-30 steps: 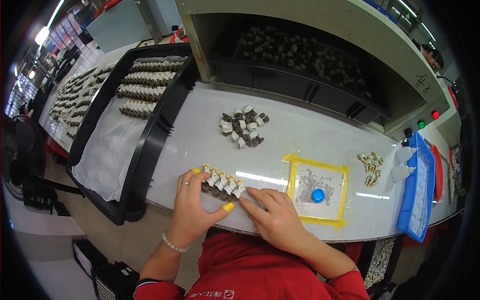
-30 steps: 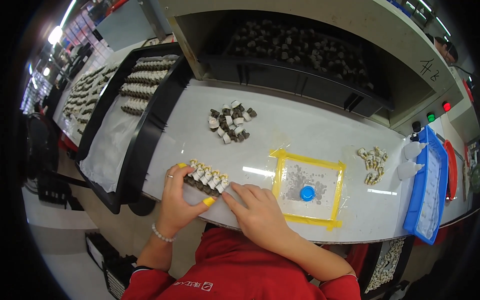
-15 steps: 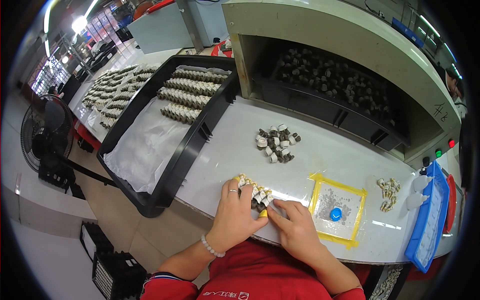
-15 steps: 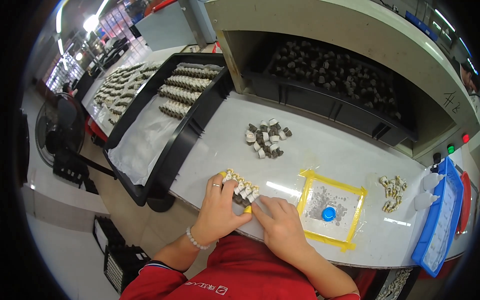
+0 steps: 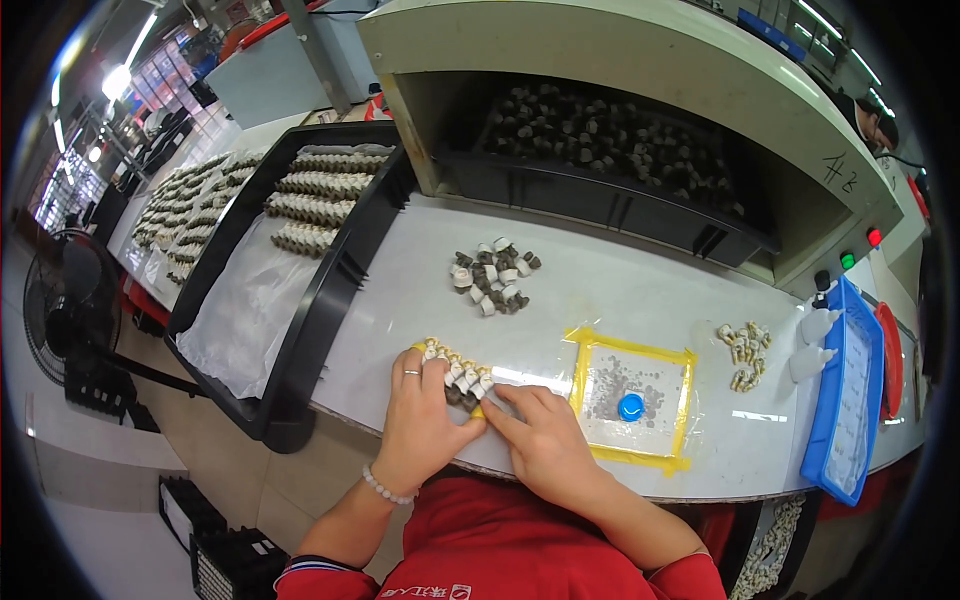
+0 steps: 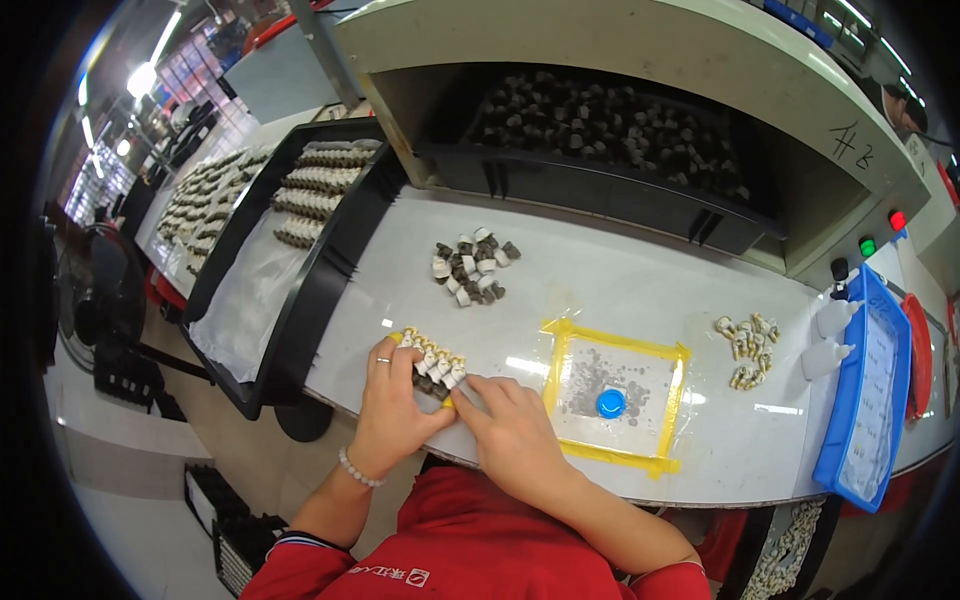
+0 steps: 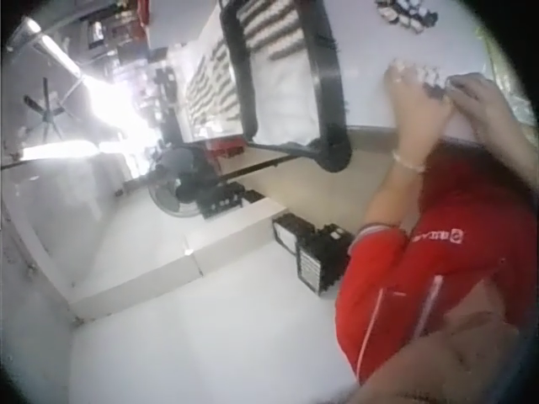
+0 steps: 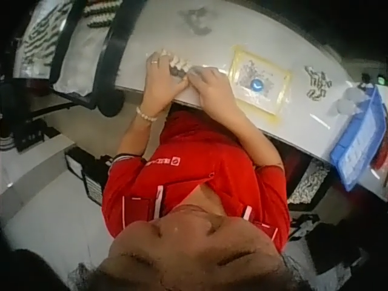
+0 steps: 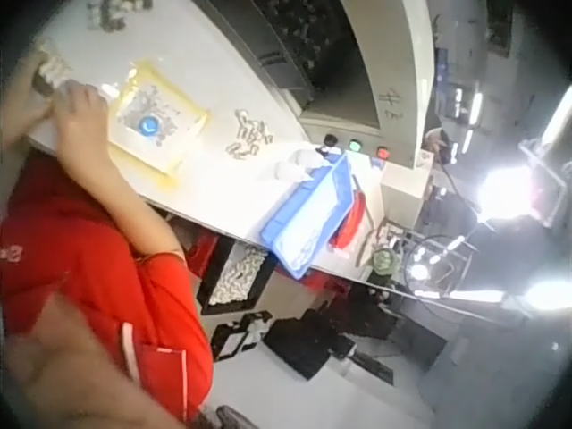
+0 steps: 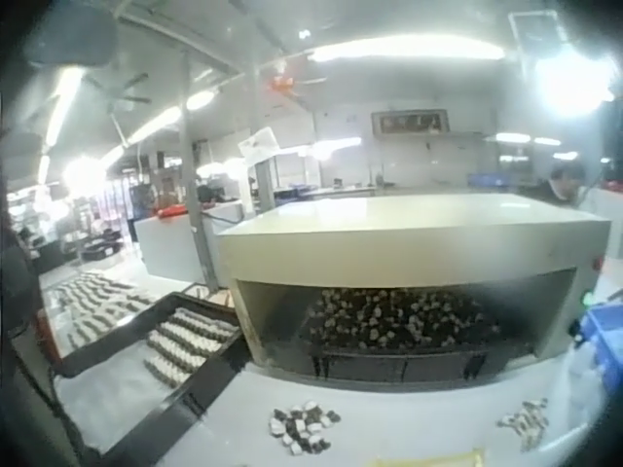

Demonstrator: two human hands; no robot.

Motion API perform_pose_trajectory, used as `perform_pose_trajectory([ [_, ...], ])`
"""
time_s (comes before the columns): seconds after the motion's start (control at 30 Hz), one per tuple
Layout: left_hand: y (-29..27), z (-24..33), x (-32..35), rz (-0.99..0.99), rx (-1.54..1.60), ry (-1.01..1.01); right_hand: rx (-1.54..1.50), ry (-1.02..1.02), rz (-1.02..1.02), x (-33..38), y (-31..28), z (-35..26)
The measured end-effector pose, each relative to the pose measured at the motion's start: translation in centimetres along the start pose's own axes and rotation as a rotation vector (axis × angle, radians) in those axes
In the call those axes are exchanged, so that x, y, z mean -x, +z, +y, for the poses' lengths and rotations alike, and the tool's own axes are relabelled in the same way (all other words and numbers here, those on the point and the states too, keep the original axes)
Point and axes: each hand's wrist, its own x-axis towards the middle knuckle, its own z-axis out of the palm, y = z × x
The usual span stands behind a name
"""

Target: The person assembles toy pieces by applying adhesive from a glue bottle with a blue cap applicator to small white parts, then joining them with cylindrical grey parts to create assembled units.

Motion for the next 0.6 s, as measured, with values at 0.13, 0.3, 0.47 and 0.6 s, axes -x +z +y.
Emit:
perform_pose_trajectory([
  [0.13,0.5,0.1,0.0,0.008,-0.004,0.000,-0.016,0.000,-0.003,0.2,0.0,0.0],
  [0.3,0.6,0.5,-0.2,-0.045,0.005,-0.022,-0.054,-0.052,0.040,1.5,-1.8,-0.3],
  [0.47,1.0,-0.1,-0.2,-0.026,-0.014,-0.039,-0.020,-0.001,0.192,6.0,-6.4,1.4],
  [0.6,0.3,-0.5,0.0,-0.004,-0.006,-0.040,0.153,0.299,0.363,11.1,-10.6,4.1],
])
